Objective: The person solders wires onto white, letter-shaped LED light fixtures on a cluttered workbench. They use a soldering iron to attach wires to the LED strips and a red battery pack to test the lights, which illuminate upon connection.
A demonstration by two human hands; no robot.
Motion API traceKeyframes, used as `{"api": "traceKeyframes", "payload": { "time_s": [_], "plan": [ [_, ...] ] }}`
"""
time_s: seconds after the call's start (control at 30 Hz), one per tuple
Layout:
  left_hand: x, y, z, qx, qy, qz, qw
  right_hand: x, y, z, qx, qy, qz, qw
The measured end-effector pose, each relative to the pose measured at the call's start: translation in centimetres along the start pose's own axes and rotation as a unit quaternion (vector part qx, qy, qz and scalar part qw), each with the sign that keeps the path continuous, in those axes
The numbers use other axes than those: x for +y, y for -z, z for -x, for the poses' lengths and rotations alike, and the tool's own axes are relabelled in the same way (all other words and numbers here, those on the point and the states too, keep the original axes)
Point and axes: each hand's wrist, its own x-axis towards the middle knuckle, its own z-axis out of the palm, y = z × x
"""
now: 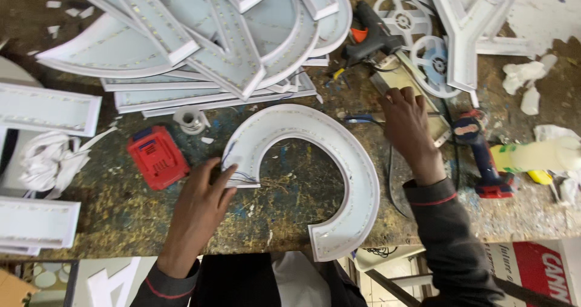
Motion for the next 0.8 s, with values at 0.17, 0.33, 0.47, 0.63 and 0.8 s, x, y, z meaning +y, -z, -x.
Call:
{"api": "traceKeyframes", "payload": {
  "time_s": [0.17, 0.33, 0.47, 0.63, 0.8],
  "plan": [
    [0.0, -1.3, 1.4, -0.006, 0.011, 0.026, 1.000, 0.5, 2.7, -0.6, -0.086, 0.021, 0.046, 0.995],
    [0.1, -3.5, 3.3, 0.050, 0.006, 0.022, 0.999, 1.0, 12.1, 4.7, 0.069, -0.006, 0.157, 0.985],
    [1.5, -2.7, 3.4, 0.037, 0.010, 0.009, 0.999, 3.6, 12.3, 11.9, 0.173, -0.116, -0.236, 0.949],
    [1.8, -2.1, 2.8, 0.051, 0.048, 0.024, 0.997, 9.7, 4.8, 15.3, 0.237, -0.203, -0.407, 0.858],
    [2.4, -1.5, 2.1, 0.080, 0.084, 0.050, 0.992, -0.3, 7.6, 5.3, 0.352, -0.051, -0.401, 0.844]
  ]
}}
